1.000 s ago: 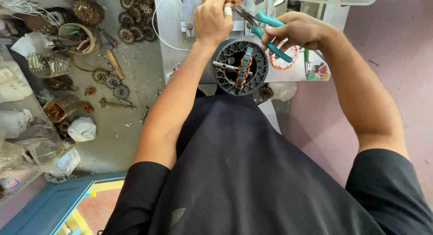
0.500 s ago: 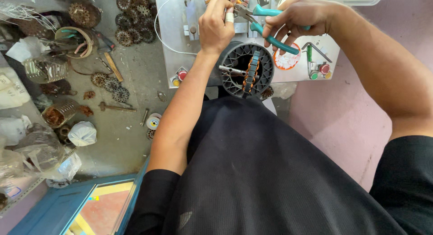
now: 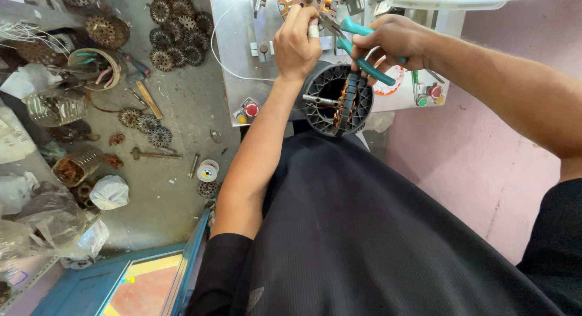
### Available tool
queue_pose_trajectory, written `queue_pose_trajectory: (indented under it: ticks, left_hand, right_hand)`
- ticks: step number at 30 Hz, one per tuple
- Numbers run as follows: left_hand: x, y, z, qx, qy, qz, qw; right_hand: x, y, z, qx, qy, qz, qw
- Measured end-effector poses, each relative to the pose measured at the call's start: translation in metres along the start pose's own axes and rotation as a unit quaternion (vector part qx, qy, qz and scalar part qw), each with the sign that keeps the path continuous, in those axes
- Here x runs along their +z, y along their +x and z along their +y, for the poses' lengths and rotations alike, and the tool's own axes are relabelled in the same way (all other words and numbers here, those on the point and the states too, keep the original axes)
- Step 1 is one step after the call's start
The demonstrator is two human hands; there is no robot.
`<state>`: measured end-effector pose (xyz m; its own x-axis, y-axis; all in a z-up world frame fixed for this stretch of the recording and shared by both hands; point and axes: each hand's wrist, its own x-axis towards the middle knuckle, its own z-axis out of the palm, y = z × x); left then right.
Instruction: The person connects copper wires to a motor stator core using pliers and a screwdriver. They handle individual wires, pull them through the core, and secure them at a workbench in a workshop.
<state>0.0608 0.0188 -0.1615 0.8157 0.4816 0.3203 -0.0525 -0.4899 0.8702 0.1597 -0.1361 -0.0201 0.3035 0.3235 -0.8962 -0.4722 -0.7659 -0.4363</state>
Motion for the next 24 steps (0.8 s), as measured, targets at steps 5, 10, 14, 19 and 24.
queue_pose_trajectory:
  ticks: [5, 10, 14, 19, 24]
  left_hand:
    - [0.003, 0.0, 0.001, -0.006, 0.007, 0.004, 1.0]
    - [0.006, -0.002, 0.0, -0.014, 0.022, 0.005, 1.0]
    - [0.006, -0.002, 0.0, -0.007, 0.035, 0.007, 0.999]
    - [0.007, -0.004, 0.001, -0.02, 0.041, 0.009, 0.999]
    - [0.005, -0.002, 0.002, -0.02, 0.032, 0.008, 0.999]
  right_hand:
    - [-0.001, 0.005, -0.004, 0.065, -0.015, 0.017, 0.998]
    - [-0.001, 0.012, -0.004, 0.134, 0.001, -0.009, 0.991]
    - [0.008, 0.016, 0.004, 0.166, -0.009, 0.046, 0.985]
    - [0.007, 0.01, 0.009, 0.125, 0.006, 0.012, 0.992]
    - [0.008, 0.0, -0.001, 0.108, -0.019, 0.007, 0.994]
